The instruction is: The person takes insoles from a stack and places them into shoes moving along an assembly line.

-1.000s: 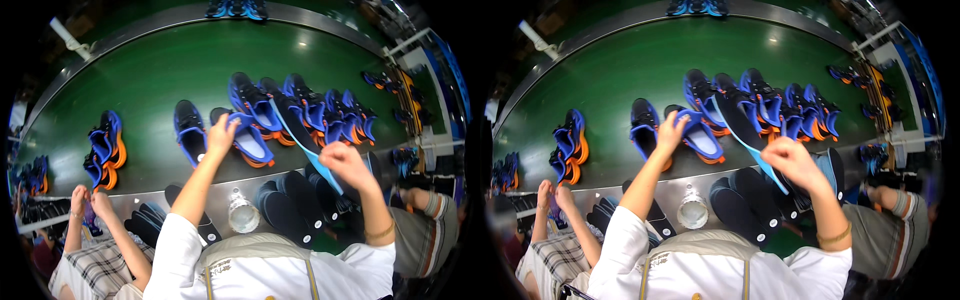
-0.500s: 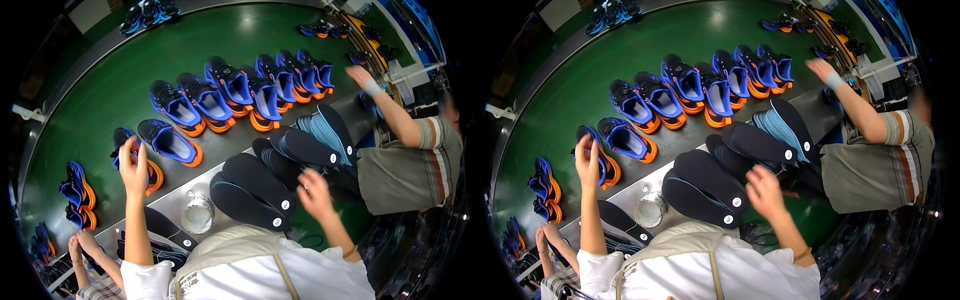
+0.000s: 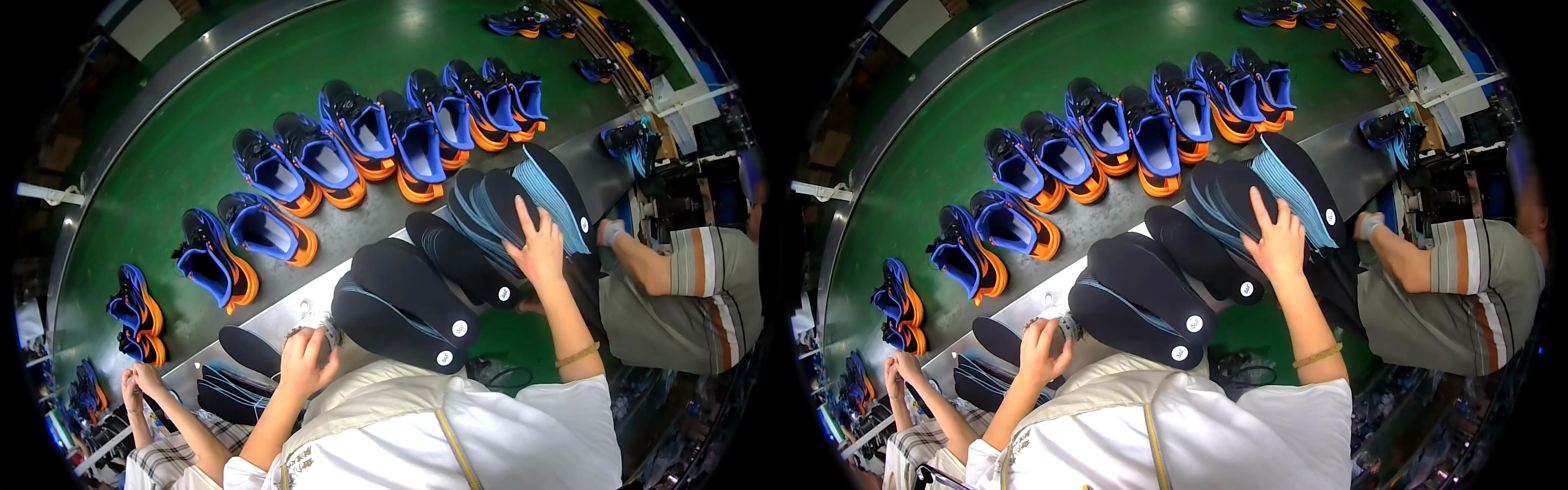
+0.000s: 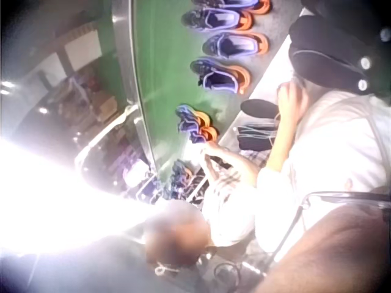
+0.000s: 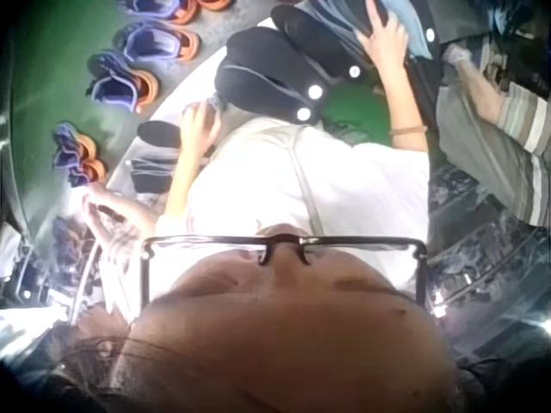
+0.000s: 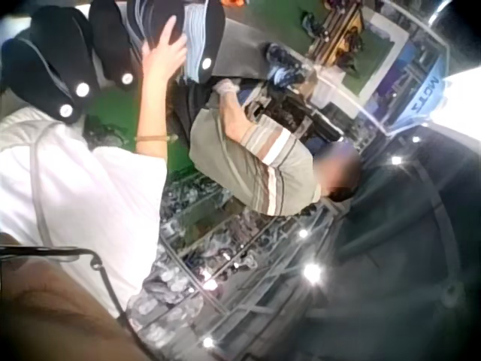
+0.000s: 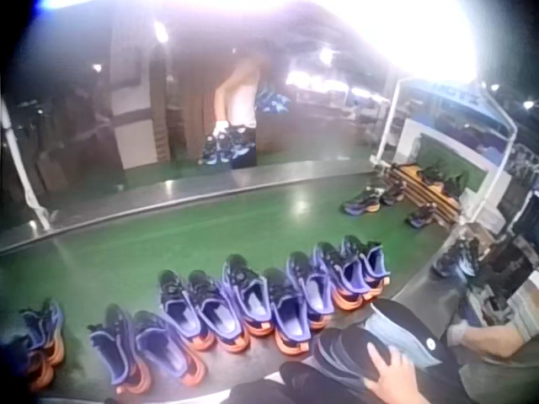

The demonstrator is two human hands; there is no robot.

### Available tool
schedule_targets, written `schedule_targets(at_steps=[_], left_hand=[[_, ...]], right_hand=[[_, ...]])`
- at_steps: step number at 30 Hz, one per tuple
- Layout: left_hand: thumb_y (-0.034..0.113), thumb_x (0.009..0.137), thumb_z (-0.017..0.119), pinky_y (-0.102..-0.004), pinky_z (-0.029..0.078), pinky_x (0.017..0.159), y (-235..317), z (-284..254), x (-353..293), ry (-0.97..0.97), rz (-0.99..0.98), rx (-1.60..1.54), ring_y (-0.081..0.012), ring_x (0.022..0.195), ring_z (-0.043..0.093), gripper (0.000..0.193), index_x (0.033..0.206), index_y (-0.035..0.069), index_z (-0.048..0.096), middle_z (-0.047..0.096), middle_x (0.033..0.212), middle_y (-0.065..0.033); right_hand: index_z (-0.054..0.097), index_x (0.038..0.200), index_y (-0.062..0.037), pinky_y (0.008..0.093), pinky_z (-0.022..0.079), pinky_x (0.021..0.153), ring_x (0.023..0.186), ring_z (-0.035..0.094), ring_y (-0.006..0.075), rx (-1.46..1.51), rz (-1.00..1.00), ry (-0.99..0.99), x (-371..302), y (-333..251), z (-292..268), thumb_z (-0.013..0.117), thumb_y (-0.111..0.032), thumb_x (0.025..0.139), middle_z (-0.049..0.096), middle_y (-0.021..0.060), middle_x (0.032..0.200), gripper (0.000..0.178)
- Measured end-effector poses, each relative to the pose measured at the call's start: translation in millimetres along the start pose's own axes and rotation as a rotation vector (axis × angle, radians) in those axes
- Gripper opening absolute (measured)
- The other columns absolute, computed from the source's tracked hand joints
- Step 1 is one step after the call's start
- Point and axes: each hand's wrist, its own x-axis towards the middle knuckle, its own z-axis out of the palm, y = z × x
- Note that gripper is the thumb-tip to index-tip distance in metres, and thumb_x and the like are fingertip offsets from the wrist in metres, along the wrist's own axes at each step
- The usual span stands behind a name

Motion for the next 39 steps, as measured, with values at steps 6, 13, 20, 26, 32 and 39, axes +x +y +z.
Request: schedule_targets(at_steps=[6, 13, 20, 26, 32, 39], left_hand=[[0.012, 0.059, 0.065, -0.0386, 0.037, 0.077, 26.1, -9.0, 57.6, 0.130, 0.092, 0.045, -0.0310, 0.083, 0.050, 0.037, 0.094, 0.001, 0.058, 0.052, 0.090, -0.0141], [0.059, 0.077, 0.056, -0.0429, 0.026, 0.102, 128.3, 74.0, 233.1, -0.572, -0.637, -1.056, -0.0278, 0.130, 0.026, 0.089, 0.137, 0.003, 0.023, 0.028, 0.139, -0.0167], [0.053, 0.068, 0.069, -0.0613, 0.008, 0.100, 150.9, 169.3, 270.9, -0.529, -0.895, -1.181, -0.0347, 0.133, 0.013, 0.102, 0.139, 0.020, 0.004, 0.015, 0.144, -0.0143], [0.053, 0.067, 0.069, -0.0573, 0.008, 0.101, 172.8, 174.9, 266.7, -0.433, -0.925, -1.064, -0.0309, 0.130, 0.018, 0.100, 0.139, 0.027, 0.004, 0.019, 0.142, -0.0097], [0.062, 0.069, 0.061, -0.0517, 0.011, 0.101, 163.9, 161.3, 272.3, -0.573, -0.917, -0.994, -0.0307, 0.132, 0.014, 0.095, 0.141, 0.025, 0.011, 0.017, 0.145, -0.0063], [0.037, 0.079, 0.061, -0.0387, 0.031, 0.092, 148.5, 121.4, 248.0, -0.335, -0.759, -0.949, -0.0256, 0.123, 0.033, 0.073, 0.137, 0.016, 0.022, 0.026, 0.139, -0.0103]], right_hand=[[0.034, 0.136, -0.0227, 0.0448, 0.032, 0.094, 0.114, 0.041, 0.0348, 0.088, -0.146, 0.087, 1.9, 4.9, -23.9, 0.073, -0.038, 0.064, 0.037, 0.0169, 0.130, 0.083], [0.031, 0.137, -0.0103, 0.0361, 0.021, 0.105, 0.126, 0.032, 0.0252, 1.028, 0.212, 0.036, 67.2, 146.1, -56.7, 0.059, -0.042, 0.079, 0.034, 0.0136, 0.137, 0.072], [0.028, 0.136, 0.0015, 0.0261, 0.035, 0.096, 0.114, 0.046, 0.0158, 1.254, 0.490, -0.791, 97.4, 152.7, -2.6, 0.072, -0.036, 0.070, 0.047, 0.0125, 0.129, 0.088], [0.029, 0.137, -0.0063, 0.0288, 0.037, 0.095, 0.115, 0.044, 0.0187, 1.535, 0.242, -0.863, 90.9, 150.2, -19.1, 0.071, -0.038, 0.073, 0.043, 0.0115, 0.130, 0.083], [0.033, 0.136, -0.0150, 0.0355, 0.019, 0.106, 0.131, 0.027, 0.0248, 1.441, 0.361, -0.564, 80.9, 226.8, 15.2, 0.060, -0.036, 0.081, 0.031, 0.0132, 0.140, 0.064], [0.039, 0.127, -0.0135, 0.0382, 0.041, 0.093, 0.112, 0.049, 0.0328, 0.670, 0.252, -0.412, 29.3, 234.7, 55.3, 0.073, -0.023, 0.067, 0.052, 0.0187, 0.119, 0.070]])
